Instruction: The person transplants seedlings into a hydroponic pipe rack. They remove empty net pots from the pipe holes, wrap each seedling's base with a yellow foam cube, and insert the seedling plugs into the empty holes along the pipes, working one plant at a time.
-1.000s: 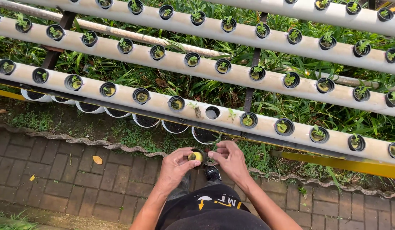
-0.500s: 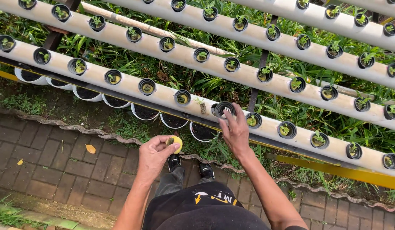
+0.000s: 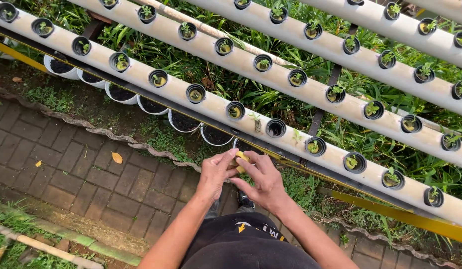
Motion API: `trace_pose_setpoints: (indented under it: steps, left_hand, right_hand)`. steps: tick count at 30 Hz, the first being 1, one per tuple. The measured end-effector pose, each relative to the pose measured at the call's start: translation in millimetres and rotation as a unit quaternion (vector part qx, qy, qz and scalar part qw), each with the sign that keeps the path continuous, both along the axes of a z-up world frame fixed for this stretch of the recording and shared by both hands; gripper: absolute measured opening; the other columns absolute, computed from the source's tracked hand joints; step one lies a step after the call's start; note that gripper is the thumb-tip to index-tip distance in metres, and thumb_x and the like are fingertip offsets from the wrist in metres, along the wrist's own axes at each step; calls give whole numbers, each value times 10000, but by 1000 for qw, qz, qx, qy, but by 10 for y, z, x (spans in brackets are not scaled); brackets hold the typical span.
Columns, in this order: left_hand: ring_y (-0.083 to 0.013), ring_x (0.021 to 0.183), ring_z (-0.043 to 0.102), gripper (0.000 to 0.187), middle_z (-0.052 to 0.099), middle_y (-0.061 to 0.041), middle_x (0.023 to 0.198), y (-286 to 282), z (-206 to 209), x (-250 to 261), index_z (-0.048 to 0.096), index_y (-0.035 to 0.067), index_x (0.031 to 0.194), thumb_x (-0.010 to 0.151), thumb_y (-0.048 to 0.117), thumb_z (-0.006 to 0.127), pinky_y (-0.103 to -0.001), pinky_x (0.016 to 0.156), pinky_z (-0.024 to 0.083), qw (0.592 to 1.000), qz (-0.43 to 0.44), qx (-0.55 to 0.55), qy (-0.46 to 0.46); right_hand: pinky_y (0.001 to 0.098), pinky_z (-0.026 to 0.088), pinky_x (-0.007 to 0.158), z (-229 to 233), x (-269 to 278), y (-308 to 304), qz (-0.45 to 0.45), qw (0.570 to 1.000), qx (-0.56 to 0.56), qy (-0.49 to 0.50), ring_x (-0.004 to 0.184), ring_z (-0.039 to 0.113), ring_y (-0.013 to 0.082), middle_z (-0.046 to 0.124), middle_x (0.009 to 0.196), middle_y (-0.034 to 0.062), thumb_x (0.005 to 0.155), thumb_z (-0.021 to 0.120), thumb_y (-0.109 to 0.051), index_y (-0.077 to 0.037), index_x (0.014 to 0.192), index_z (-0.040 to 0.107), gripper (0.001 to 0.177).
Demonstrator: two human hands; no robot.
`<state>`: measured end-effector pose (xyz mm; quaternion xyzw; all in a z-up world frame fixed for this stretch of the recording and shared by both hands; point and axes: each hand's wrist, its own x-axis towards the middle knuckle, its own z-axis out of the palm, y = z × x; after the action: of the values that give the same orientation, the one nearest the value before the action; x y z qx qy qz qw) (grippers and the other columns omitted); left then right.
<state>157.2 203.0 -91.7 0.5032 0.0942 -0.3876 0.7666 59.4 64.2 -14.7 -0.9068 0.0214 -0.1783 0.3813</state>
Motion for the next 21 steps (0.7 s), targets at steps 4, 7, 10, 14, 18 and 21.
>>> trace_pose_setpoints:
  steps: [4,7,10,14,18,21]
  left_hand:
    - [-198,899,742,483,751,-132,1042,-80,95,-55,665,-139,1257,989,263,667,-278,776,588,998,-53,-5,38]
    - [-137,954,728,491,754,-93,1106,-70,214,-47,603,-45,1362,904,109,690,-235,852,594,991,-126,13,-38]
    - [-116,898,710,568,725,-70,1048,-115,272,-52,589,-54,1366,827,3,759,-234,794,597,975,-160,14,-154]
    - [-94,732,672,443,741,-56,877,-115,320,-62,676,-37,1307,873,23,744,-229,613,556,978,-162,46,-125]
    - [-91,683,624,365,709,-52,837,-100,414,-119,717,-36,1229,869,10,756,-228,584,524,976,-155,42,-146]
    - [-61,805,669,314,737,-23,939,-99,700,-181,716,-45,1170,863,-7,767,-198,698,569,970,-131,25,-204]
  right_hand:
    - [375,540,968,-202,-98,-52,-73,997,-14,-16,1116,673,326,664,1264,160,841,838,-161,-47,1279,657,487]
    - [364,538,1005,-123,-196,-139,-94,990,100,25,1168,685,290,706,1278,146,863,803,-114,-70,1289,681,445]
    - [352,530,1018,-7,-248,-209,-80,978,188,50,1199,681,258,712,1272,152,858,784,-81,-65,1265,698,416]
    - [292,579,929,36,-323,-241,-122,941,303,93,1117,707,183,720,1277,113,894,717,-66,-68,1177,753,285]
    - [298,568,941,274,-277,-169,-127,984,120,41,1137,694,197,650,1337,156,874,766,-77,-29,1068,759,200]
    - [333,556,982,323,-267,-141,-122,979,162,20,1214,641,246,592,1386,188,856,784,-86,-12,1037,741,200]
